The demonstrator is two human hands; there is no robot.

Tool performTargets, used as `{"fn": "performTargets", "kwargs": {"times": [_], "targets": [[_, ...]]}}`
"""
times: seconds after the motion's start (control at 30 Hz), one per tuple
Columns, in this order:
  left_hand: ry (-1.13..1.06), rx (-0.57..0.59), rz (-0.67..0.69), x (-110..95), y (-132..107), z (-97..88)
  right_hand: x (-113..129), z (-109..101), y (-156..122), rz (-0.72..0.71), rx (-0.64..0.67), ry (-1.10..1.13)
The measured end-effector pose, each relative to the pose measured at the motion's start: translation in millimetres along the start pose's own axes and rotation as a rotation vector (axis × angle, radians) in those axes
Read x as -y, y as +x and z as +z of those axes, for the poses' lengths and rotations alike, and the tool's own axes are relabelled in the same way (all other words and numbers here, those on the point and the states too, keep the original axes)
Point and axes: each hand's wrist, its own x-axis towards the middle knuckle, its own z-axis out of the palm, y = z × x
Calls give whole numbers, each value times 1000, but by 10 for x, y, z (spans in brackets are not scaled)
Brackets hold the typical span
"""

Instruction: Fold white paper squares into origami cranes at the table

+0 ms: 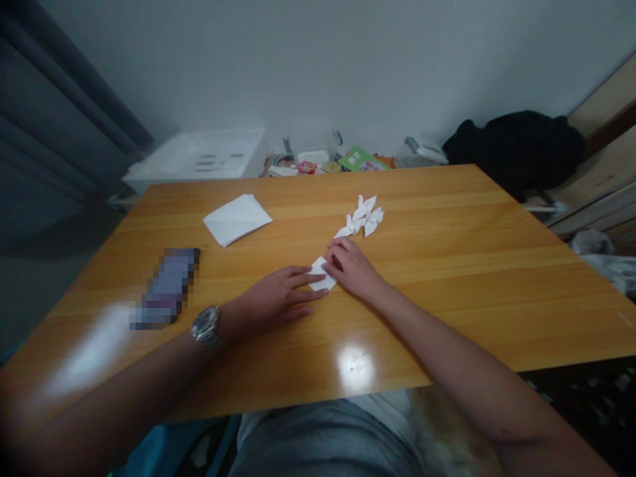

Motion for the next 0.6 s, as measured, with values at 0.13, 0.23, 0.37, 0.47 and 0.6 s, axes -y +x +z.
{"fn": "performTargets", "kwargs": {"times": [0.13, 0.23, 0.37, 0.47, 0.6], "targets": [[-4, 14, -7, 11, -8, 8, -21, 17, -2, -12, -8, -13], [-8, 12, -15, 23, -15, 11, -27, -1, 3, -21, -10, 4], [-2, 24, -22, 31, -18, -15, -36, -70, 5, -40, -4, 57], [-9, 40, -55, 29, -20, -54, -33, -114, -8, -58, 2, 69], [-22, 49, -69, 17, -27, -93, -5, -111, -40, -69, 19, 21]]}}
